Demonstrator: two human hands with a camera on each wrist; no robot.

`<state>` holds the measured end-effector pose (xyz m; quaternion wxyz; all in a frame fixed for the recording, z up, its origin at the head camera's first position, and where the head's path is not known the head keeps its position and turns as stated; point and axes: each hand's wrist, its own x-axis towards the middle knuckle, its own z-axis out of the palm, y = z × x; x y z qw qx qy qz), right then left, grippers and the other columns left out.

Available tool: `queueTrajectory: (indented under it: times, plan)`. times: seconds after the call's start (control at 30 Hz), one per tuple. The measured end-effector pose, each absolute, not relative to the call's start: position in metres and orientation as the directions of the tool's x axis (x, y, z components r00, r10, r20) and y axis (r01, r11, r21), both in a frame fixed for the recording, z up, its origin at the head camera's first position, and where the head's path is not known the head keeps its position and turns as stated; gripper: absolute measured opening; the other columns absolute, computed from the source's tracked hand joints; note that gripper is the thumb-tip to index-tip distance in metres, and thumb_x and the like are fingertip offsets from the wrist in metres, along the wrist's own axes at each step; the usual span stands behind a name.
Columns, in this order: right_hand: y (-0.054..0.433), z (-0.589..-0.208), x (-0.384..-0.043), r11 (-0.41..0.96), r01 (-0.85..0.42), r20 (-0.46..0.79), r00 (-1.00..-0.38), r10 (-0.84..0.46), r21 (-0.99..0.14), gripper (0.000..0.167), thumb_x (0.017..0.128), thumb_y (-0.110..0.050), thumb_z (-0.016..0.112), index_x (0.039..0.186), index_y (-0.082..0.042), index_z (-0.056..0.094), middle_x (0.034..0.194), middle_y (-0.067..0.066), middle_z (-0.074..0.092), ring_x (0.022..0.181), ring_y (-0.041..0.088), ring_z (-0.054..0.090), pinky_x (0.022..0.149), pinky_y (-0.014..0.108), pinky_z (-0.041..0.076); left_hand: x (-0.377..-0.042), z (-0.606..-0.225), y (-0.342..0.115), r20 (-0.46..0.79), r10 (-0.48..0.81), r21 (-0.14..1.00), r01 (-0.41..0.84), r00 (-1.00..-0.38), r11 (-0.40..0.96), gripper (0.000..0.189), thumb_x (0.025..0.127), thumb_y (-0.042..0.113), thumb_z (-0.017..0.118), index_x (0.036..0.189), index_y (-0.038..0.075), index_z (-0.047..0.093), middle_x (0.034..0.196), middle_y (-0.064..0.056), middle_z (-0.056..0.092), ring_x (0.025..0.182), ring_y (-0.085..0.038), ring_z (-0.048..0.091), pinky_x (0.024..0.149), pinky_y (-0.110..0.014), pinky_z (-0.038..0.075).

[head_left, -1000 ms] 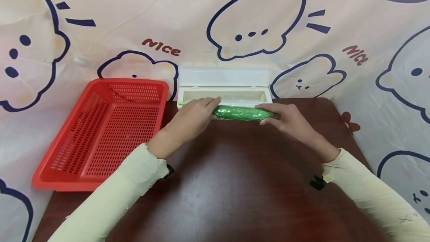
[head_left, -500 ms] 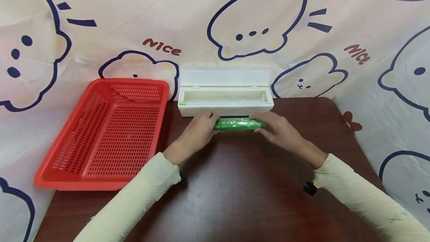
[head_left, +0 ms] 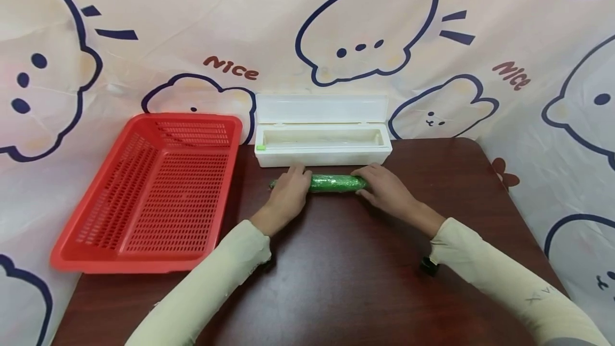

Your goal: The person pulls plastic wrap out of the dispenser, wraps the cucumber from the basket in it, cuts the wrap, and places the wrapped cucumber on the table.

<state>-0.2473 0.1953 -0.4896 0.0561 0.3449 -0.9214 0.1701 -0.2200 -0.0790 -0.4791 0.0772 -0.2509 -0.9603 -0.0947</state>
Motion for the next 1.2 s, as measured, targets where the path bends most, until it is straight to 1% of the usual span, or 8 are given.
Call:
queueTrajectory:
  times: [0.07,0.3,0.43,0.67,0.83,0.97,1.1,1.2]
  plan:
    - [0.195,-0.494,-0.249,0.707,-0.658,0.223,-0.753,-0.619,-0.259,0.044,0.087,-0.015,0.082,0.126,-0.009,0.064,0.118,0.008,0.069,0.110,0.024,0.061,0.097,0.043,0.053,-0.221,-0.480,-0.076,0.178,0.458,0.142,0.483,-0.871,0.864,0.012,0.092,-0.009,0.062,0.101,-0.003,0.067,0.103,-0.018,0.062,0.096,-0.034,0.062,0.071,-0.041,0.058]
    - [0.194,-0.506,-0.255,0.710,-0.661,0.234,-0.750,-0.619,-0.241,0.041,0.087,-0.015,0.082,0.125,-0.011,0.065,0.119,0.006,0.065,0.112,0.024,0.059,0.094,0.041,0.054,-0.224,-0.486,-0.073,0.142,0.433,0.133,0.450,-0.890,0.883,0.016,0.090,-0.009,0.063,0.104,-0.003,0.066,0.106,-0.017,0.063,0.099,-0.033,0.062,0.075,-0.044,0.058]
    - [0.194,-0.511,-0.257,0.711,-0.662,0.234,-0.749,-0.619,-0.239,0.041,0.088,-0.016,0.081,0.125,-0.010,0.065,0.121,0.007,0.062,0.114,0.025,0.058,0.093,0.042,0.055,-0.226,-0.489,-0.073,0.122,0.432,0.131,0.447,-0.893,0.885,0.021,0.091,-0.008,0.062,0.112,-0.004,0.065,0.110,-0.018,0.062,0.102,-0.033,0.061,0.078,-0.044,0.057]
    - [0.193,-0.514,-0.262,0.717,-0.655,0.212,-0.756,-0.619,-0.241,0.045,0.089,-0.016,0.080,0.130,-0.006,0.062,0.123,0.009,0.063,0.115,0.025,0.060,0.097,0.042,0.054,-0.229,-0.489,-0.072,0.086,0.427,0.108,0.434,-0.900,0.894,0.034,0.095,-0.005,0.059,0.128,-0.007,0.061,0.116,-0.019,0.062,0.107,-0.034,0.061,0.084,-0.044,0.057]
    - [0.192,-0.513,-0.264,0.725,-0.644,0.186,-0.765,-0.616,-0.245,0.048,0.088,-0.016,0.081,0.129,-0.004,0.061,0.123,0.011,0.064,0.115,0.027,0.061,0.100,0.043,0.052,-0.231,-0.487,-0.071,0.034,0.424,0.086,0.425,-0.905,0.901,0.036,0.098,-0.002,0.056,0.134,-0.007,0.058,0.121,-0.019,0.061,0.112,-0.034,0.061,0.092,-0.045,0.055]
    - [0.192,-0.510,-0.265,0.734,-0.629,0.165,-0.776,-0.608,-0.254,0.051,0.086,-0.019,0.084,0.129,-0.005,0.061,0.124,0.011,0.063,0.117,0.028,0.060,0.102,0.044,0.050,-0.233,-0.484,-0.072,0.024,0.417,0.088,0.418,-0.909,0.904,0.033,0.096,-0.001,0.057,0.128,-0.006,0.059,0.119,-0.018,0.063,0.113,-0.034,0.062,0.093,-0.046,0.054]
    - [0.195,-0.500,-0.265,0.741,-0.623,0.156,-0.782,-0.604,-0.252,0.054,0.085,-0.022,0.084,0.131,-0.005,0.060,0.128,0.011,0.062,0.120,0.029,0.059,0.105,0.045,0.049,-0.236,-0.477,-0.077,0.044,0.430,0.102,0.433,-0.902,0.896,0.025,0.095,0.001,0.061,0.118,-0.004,0.063,0.108,-0.015,0.066,0.105,-0.032,0.066,0.088,-0.045,0.055]
    - [0.200,-0.488,-0.265,0.747,-0.610,0.163,-0.791,-0.589,-0.263,0.053,0.088,-0.024,0.083,0.131,-0.005,0.061,0.130,0.012,0.062,0.123,0.029,0.058,0.107,0.046,0.048,-0.235,-0.466,-0.083,0.083,0.452,0.132,0.459,-0.888,0.878,0.020,0.095,0.005,0.062,0.113,-0.004,0.065,0.101,-0.015,0.066,0.096,-0.032,0.067,0.081,-0.045,0.058]
